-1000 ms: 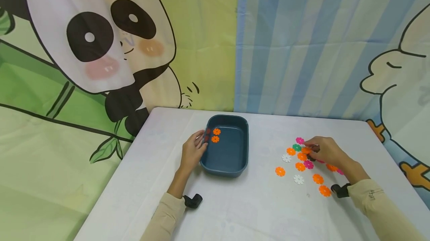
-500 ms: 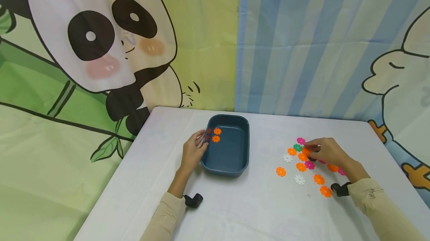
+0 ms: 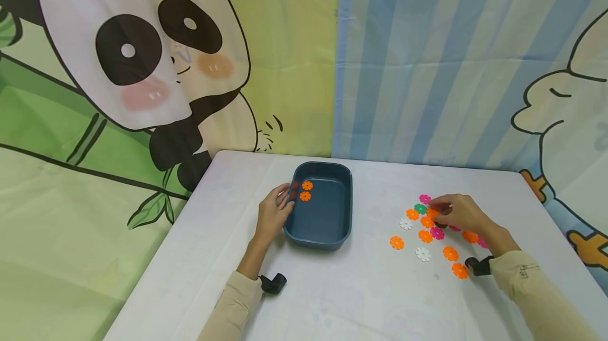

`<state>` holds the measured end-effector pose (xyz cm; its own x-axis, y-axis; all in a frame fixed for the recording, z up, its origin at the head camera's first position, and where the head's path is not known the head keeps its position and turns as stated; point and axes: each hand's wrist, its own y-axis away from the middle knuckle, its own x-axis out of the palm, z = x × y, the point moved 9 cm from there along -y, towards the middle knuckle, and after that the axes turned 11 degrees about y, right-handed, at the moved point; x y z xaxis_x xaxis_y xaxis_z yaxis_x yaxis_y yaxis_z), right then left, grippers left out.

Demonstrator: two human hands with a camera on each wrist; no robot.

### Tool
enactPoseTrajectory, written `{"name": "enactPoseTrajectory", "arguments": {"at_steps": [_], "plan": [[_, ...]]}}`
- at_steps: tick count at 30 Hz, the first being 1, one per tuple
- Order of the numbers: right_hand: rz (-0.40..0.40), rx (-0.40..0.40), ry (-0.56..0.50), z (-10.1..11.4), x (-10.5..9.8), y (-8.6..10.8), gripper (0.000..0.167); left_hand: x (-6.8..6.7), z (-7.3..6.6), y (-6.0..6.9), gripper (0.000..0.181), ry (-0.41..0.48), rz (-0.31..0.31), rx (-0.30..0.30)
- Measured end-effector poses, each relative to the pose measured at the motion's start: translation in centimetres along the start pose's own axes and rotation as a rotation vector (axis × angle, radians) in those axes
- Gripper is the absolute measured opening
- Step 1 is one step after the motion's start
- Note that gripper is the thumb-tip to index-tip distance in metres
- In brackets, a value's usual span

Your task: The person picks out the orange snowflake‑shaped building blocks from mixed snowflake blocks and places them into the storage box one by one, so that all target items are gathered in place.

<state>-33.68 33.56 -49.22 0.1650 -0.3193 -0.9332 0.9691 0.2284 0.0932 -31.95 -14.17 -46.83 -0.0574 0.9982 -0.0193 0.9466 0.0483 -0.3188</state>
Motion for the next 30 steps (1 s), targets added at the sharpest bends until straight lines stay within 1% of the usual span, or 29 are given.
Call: {"name": "enactPoseTrajectory", "arguments": {"at_steps": [5, 8, 10, 13, 15, 19, 22, 26, 30], "plan": [[-0.013, 0.003, 0.002, 0.0, 0.0, 0.0, 0.049, 0.0, 0.1, 0.0, 0.052, 0.001, -0.002, 0.003], [-0.025, 0.014, -0.022, 0.1, -0.2, 0.1, 0.051, -0.1, 0.1, 0.0, 0.052, 0.0, -0.001, 0.008], [-0.048, 0.016, -0.039, 0.3, -0.4, 0.1, 0.051, 0.0, 0.1, 0.0, 0.052, -0.003, -0.002, 0.009], [-0.102, -0.023, -0.055, 1.5, -1.2, 0.0, 0.05, 0.0, 0.1, 0.0, 0.051, -0.009, -0.001, 0.007], [-0.153, -0.073, -0.06, 2.7, -2.0, -0.2, 0.048, 0.0, 0.1, 0.0, 0.051, -0.014, -0.003, 0.003], [-0.244, -0.192, -0.089, 6.2, -3.4, -1.0, 0.043, -0.1, 0.2, 0.0, 0.051, -0.016, -0.006, -0.005], [-0.288, -0.245, -0.119, 8.7, -4.0, -1.7, 0.039, -0.2, 0.2, 0.0, 0.051, -0.015, -0.005, -0.001], [-0.303, -0.263, -0.174, 11.8, -4.2, -2.9, 0.037, -0.2, 0.2, 0.0, 0.051, -0.012, -0.003, 0.002], [-0.284, -0.284, -0.238, 15.1, -3.9, -4.2, 0.037, -0.1, 0.3, -0.1, 0.052, -0.003, 0.002, 0.004]]}}
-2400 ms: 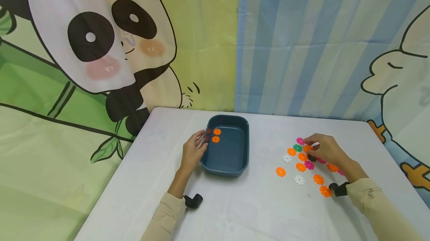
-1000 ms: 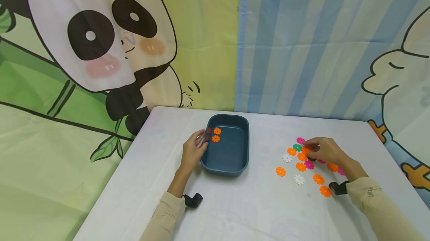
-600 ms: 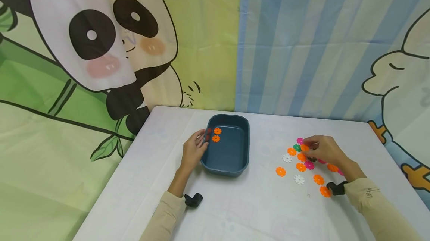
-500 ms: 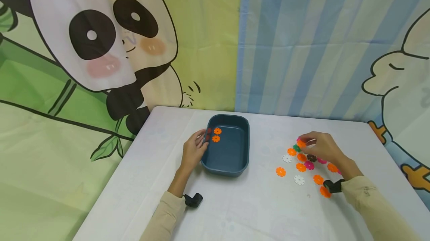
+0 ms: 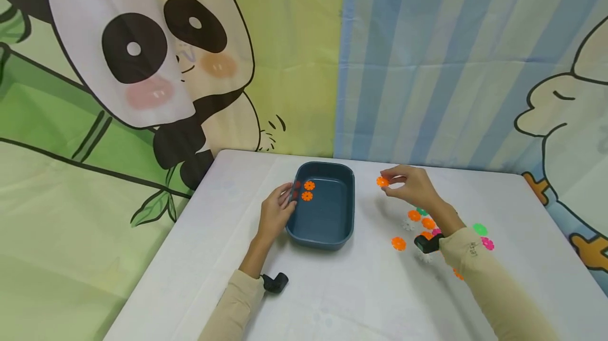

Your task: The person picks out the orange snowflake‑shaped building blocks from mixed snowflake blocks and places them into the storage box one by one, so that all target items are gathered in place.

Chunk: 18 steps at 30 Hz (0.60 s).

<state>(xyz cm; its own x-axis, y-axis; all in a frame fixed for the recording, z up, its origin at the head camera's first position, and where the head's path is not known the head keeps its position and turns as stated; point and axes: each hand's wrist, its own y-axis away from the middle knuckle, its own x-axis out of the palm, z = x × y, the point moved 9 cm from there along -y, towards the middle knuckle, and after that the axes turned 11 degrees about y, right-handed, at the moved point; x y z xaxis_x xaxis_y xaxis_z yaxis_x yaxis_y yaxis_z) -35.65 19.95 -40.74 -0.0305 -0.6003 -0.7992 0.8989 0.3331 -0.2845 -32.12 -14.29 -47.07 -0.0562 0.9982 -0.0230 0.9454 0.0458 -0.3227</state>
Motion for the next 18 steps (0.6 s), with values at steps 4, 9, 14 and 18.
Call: {"name": "enactPoseTrajectory", "arguments": {"at_steps": [4, 9, 14, 18], "plan": [[0.015, -0.039, -0.05, 2.5, 2.3, -1.9, 0.038, -0.1, 0.2, 0.1, 0.052, 0.015, 0.002, 0.0], [0.018, -0.119, -0.114, 5.9, 5.1, -3.6, 0.039, 0.1, 0.1, 0.1, 0.052, 0.025, 0.007, 0.014], [0.027, -0.19, -0.154, 8.9, 7.2, -4.7, 0.04, 0.2, -0.1, 0.1, 0.052, 0.031, 0.012, 0.022], [0.031, -0.254, -0.147, 11.1, 8.1, -5.6, 0.039, 0.2, -0.3, 0.0, 0.052, 0.037, 0.024, 0.034]]}}
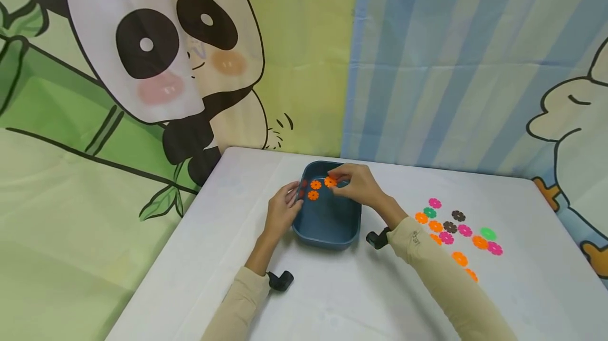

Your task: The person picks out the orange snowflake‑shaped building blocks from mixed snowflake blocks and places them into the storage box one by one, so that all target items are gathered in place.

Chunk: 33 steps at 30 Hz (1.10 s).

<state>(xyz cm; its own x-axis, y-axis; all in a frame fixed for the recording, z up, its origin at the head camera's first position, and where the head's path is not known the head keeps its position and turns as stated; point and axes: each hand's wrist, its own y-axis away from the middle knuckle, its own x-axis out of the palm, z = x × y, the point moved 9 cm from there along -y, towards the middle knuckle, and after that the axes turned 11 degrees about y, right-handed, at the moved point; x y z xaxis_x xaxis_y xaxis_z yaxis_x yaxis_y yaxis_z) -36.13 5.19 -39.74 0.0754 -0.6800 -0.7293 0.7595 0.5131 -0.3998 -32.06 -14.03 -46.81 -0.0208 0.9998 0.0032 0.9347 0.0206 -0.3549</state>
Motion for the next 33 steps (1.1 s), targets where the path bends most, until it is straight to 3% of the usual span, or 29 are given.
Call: {"name": "enactPoseTrajectory", "arguments": {"at_steps": [3, 10, 15, 24, 27, 33], "plan": [[0.013, -0.022, 0.017, 1.0, 0.4, -1.0, 0.039, 0.1, -0.1, -0.1, 0.052, 0.003, 0.012, 0.012], [0.026, -0.002, 0.0, 2.1, 1.1, -3.2, 0.039, -0.1, 0.1, 0.1, 0.051, -0.047, -0.002, -0.033], [-0.031, 0.0, -0.021, 1.9, 2.2, -4.1, 0.036, -0.1, 0.4, 0.3, 0.052, -0.077, 0.001, -0.044], [-0.136, 0.02, -0.022, 0.9, 3.9, -4.0, 0.035, 0.3, 0.6, 0.2, 0.052, -0.068, 0.017, -0.027], [-0.107, 0.047, -0.023, 0.5, 4.4, -3.9, 0.036, 0.3, 0.5, 0.1, 0.052, -0.075, 0.021, -0.019], [0.035, 0.073, 0.049, -0.2, 6.0, -3.8, 0.037, 0.1, 0.1, 0.0, 0.053, -0.079, 0.018, -0.024]]}}
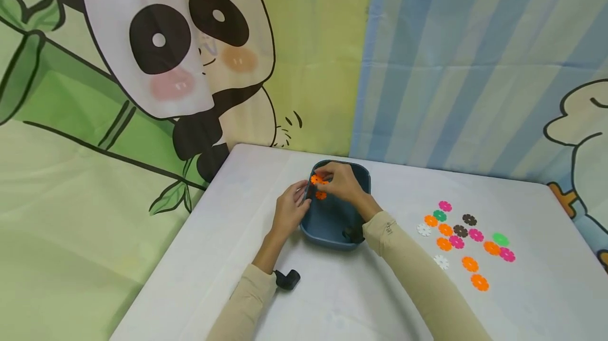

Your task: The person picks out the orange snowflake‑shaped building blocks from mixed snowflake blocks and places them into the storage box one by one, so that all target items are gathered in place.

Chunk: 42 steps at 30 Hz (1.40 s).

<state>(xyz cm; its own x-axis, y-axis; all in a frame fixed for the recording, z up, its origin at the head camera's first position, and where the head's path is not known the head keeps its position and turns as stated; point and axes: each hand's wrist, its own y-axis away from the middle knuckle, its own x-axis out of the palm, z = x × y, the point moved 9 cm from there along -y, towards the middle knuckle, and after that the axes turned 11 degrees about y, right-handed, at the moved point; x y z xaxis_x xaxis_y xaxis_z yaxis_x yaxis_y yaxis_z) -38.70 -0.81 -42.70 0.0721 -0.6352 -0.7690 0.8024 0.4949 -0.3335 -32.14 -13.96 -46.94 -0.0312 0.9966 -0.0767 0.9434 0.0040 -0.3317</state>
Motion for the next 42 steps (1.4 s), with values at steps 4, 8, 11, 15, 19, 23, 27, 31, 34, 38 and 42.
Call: {"name": "enactPoseTrajectory", "arguments": {"at_steps": [4, 8, 11, 15, 19, 23, 27, 31, 34, 38, 42], "plan": [[0.099, -0.024, 0.04, -0.2, 1.2, 0.1, 0.036, 0.0, 0.0, -0.1, 0.053, -0.001, -0.002, 0.003], [0.192, -0.074, 0.066, -0.4, 2.5, 0.5, 0.033, 0.0, -0.1, -0.1, 0.052, 0.009, -0.003, 0.018], [0.238, -0.122, 0.09, -0.3, 3.3, 0.8, 0.031, 0.0, -0.1, -0.1, 0.051, 0.014, 0.001, 0.027], [0.262, -0.177, 0.125, 0.0, 3.9, 1.2, 0.031, 0.1, -0.1, 0.0, 0.05, 0.015, 0.004, 0.024], [0.278, -0.19, 0.162, 0.1, 4.1, 1.3, 0.03, 0.1, -0.1, 0.0, 0.05, 0.017, 0.0, 0.022], [0.304, -0.167, 0.179, -0.2, 4.4, 1.3, 0.03, 0.1, -0.2, 0.0, 0.05, 0.019, 0.002, 0.032], [0.328, -0.15, 0.184, -0.3, 4.6, 1.3, 0.03, 0.0, 0.0, 0.0, 0.049, 0.019, 0.006, 0.03], [0.343, -0.153, 0.184, -0.2, 4.7, 1.3, 0.03, 0.1, 0.0, 0.0, 0.05, 0.024, 0.009, 0.018], [0.348, -0.168, 0.175, -0.1, 4.8, 1.3, 0.03, 0.0, 0.1, 0.0, 0.05, 0.027, 0.004, 0.011], [0.324, -0.186, 0.169, 0.1, 4.5, 1.3, 0.029, 0.0, 0.0, -0.1, 0.05, 0.03, 0.003, 0.012], [0.255, -0.156, 0.118, 0.0, 3.7, 1.0, 0.029, 0.2, 0.0, 0.0, 0.051, 0.017, 0.019, 0.029]]}}
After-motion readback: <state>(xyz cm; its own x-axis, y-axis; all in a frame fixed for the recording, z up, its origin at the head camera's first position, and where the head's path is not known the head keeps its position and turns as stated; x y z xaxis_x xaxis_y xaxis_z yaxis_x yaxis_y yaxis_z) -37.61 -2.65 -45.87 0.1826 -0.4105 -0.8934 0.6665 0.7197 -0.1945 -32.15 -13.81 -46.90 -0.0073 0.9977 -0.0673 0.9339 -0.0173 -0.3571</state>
